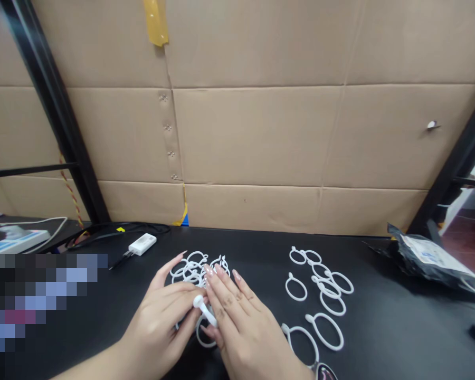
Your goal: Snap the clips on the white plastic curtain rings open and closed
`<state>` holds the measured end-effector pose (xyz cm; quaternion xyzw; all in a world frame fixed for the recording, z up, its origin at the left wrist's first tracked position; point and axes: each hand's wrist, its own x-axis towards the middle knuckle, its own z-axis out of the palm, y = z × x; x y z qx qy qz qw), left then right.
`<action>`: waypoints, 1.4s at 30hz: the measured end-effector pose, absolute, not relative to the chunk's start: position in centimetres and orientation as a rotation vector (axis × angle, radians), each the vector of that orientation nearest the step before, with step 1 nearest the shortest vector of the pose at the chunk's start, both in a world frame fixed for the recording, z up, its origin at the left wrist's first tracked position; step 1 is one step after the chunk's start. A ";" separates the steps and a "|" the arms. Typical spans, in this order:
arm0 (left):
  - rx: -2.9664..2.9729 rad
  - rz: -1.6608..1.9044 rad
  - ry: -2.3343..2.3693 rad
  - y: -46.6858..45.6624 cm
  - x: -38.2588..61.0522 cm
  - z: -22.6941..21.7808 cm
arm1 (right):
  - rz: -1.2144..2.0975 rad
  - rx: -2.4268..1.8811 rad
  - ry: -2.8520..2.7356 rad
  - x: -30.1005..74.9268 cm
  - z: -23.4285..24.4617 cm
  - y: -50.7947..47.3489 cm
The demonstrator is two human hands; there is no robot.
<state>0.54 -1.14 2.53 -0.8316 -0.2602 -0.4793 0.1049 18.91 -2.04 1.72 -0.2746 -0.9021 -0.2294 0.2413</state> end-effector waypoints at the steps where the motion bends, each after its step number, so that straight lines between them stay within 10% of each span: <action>1: -2.446 -1.413 -0.771 -1.1 0.5 2.5 | -0.613 -0.747 -2.464 18.9 1.7 -2.0; 42: -2.253 -1.416 -0.539 -1.3 0.4 2.7 | -0.996 -0.627 -2.378 19.4 3.0 -2.6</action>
